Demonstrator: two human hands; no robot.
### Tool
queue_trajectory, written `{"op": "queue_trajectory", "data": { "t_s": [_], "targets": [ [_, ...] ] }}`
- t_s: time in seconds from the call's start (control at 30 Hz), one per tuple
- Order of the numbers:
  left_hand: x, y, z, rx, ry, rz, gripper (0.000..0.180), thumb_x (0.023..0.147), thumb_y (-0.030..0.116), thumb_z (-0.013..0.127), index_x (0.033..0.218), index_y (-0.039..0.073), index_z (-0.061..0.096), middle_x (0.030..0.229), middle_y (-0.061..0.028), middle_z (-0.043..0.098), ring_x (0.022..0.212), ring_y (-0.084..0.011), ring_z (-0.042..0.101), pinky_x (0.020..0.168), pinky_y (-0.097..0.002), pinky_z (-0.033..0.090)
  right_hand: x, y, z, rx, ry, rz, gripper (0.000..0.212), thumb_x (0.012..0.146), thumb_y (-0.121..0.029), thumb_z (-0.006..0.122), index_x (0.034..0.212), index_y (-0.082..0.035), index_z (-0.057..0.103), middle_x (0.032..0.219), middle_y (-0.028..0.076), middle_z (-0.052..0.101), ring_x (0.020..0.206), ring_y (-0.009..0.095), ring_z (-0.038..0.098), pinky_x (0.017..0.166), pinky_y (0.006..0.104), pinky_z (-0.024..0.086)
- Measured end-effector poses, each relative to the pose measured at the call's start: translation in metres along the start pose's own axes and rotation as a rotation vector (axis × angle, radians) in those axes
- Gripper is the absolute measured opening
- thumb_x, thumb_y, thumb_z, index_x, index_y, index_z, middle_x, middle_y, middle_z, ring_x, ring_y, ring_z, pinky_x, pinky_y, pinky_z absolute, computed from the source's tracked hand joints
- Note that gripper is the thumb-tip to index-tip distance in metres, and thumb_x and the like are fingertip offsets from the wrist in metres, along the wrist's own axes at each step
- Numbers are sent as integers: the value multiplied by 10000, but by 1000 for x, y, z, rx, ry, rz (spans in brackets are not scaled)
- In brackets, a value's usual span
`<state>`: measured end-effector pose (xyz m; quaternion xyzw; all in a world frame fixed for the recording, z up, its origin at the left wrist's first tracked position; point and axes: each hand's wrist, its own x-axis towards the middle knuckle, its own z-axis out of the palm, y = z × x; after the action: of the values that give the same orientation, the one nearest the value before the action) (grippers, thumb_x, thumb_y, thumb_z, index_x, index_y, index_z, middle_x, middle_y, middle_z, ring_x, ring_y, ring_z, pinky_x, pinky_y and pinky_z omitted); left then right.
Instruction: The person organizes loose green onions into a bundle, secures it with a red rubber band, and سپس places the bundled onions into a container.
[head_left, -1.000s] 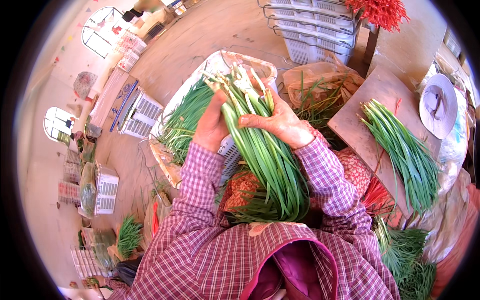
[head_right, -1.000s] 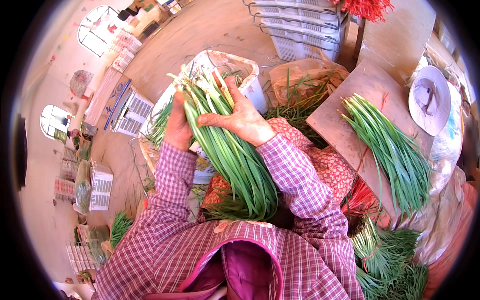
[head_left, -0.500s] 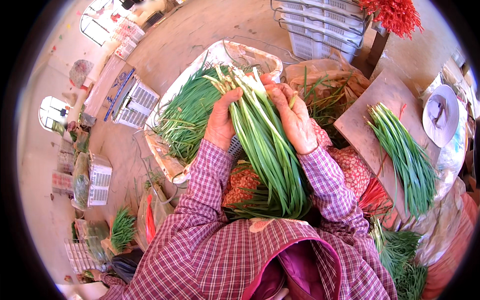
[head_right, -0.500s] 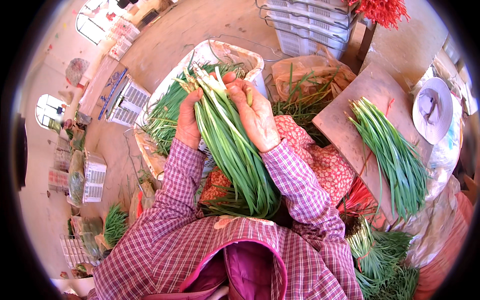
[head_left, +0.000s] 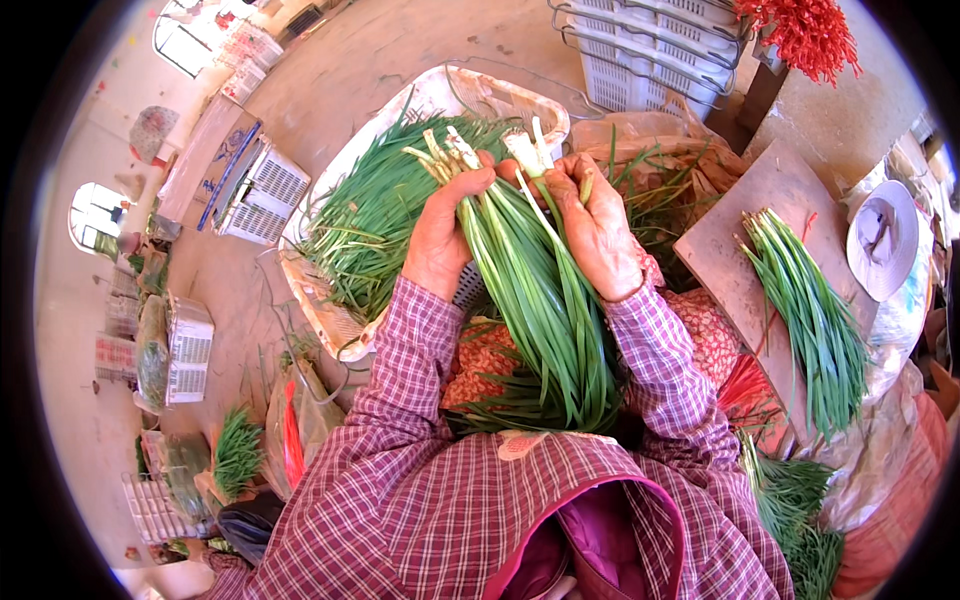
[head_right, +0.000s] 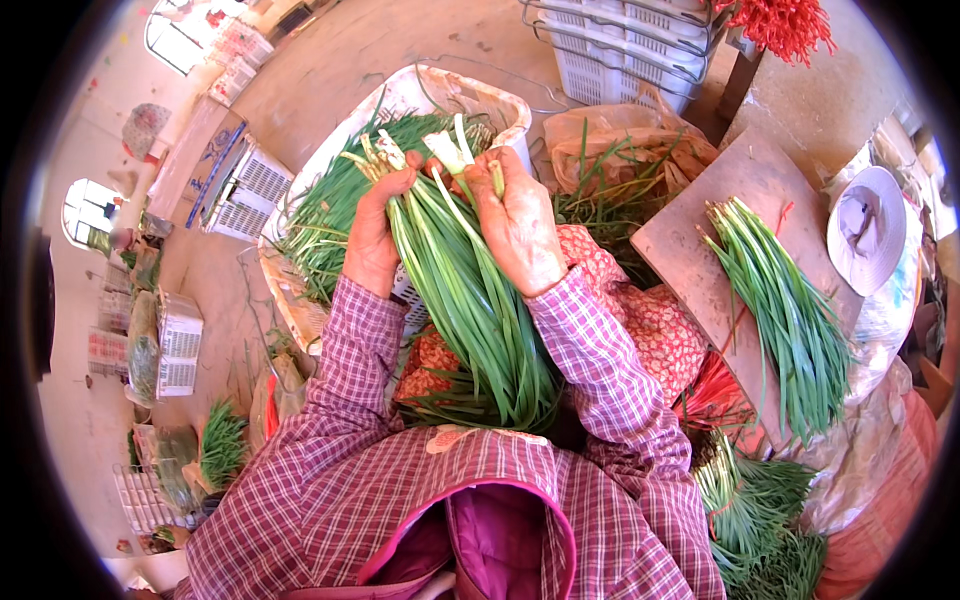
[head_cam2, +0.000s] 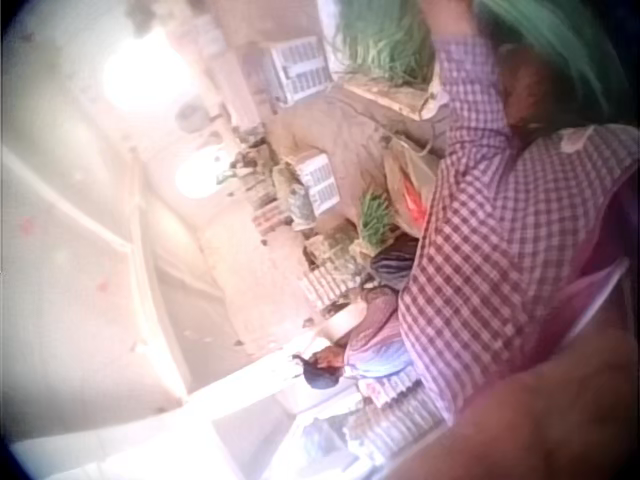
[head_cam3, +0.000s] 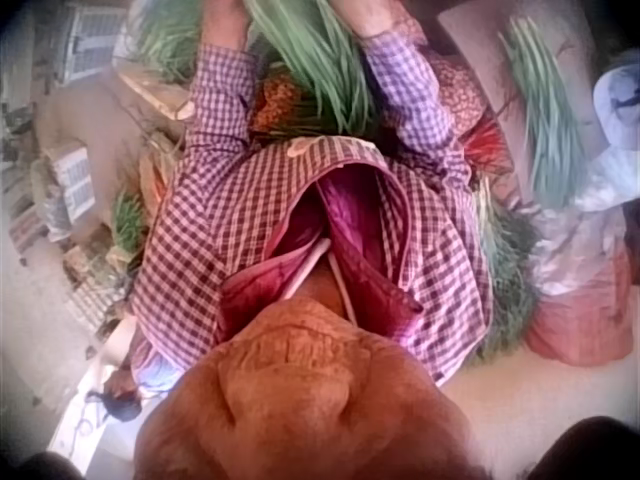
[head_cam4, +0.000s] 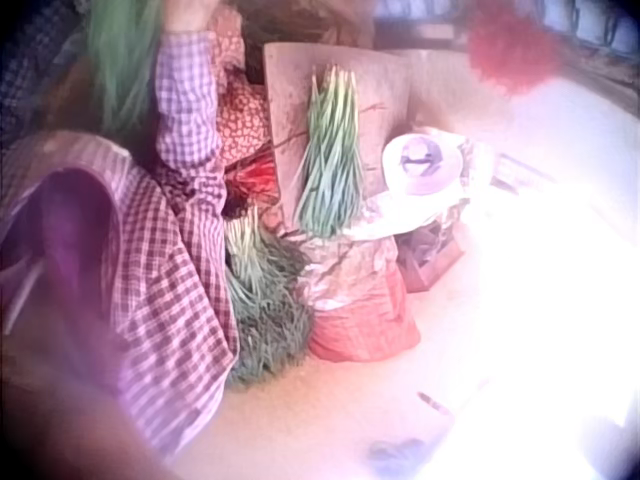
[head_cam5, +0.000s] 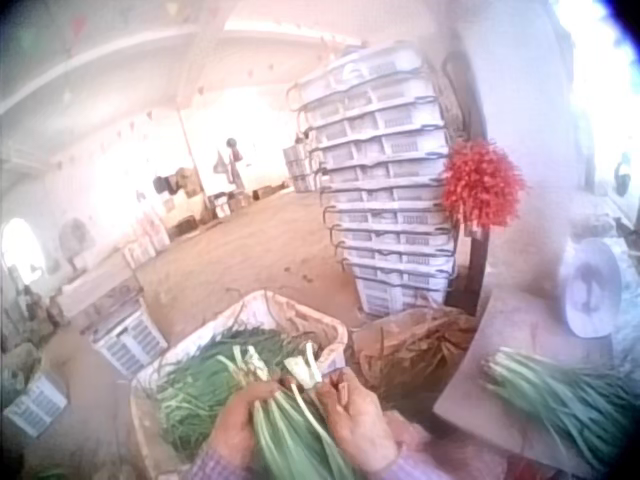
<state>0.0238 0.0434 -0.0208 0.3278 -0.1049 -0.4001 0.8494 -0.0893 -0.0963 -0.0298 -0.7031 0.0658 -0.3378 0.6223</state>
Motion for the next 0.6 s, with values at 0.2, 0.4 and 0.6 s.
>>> {"op": "queue_trajectory", "data": {
  "t_s": [0.2, 0.4, 0.6],
  "targets": [
    [-5, 4, 10, 178, 23, 56, 314, 827, 28, 674, 1126, -5, 583, 952, -108, 668, 817, -226, 677, 769, -346, 580, -2, -8, 7, -156, 5, -76, 168, 973, -153, 524, 1045, -2, 516, 810, 226, 622, 784, 423, 632, 686, 444, 477],
    [-8, 8, 2, 110, -25, -52, 343, 850, 101, 640, 1161, -33, 588, 996, -156, 688, 832, -259, 692, 783, -352, 581, 4, 13, 16, 134, -38, -59, 177, 968, -141, 558, 1028, 21, 518, 815, 168, 617, 761, 299, 653, 704, 376, 490],
    [-6, 5, -7, 209, 87, 83, 350, 838, 73, 664, 1161, -35, 585, 1007, -148, 686, 875, -237, 689, 788, -338, 586, -2, -2, 18, -163, -37, -104, 166, 980, -152, 550, 1009, 10, 528, 781, 130, 621, 749, 221, 652, 683, 348, 503]
  ]
}}
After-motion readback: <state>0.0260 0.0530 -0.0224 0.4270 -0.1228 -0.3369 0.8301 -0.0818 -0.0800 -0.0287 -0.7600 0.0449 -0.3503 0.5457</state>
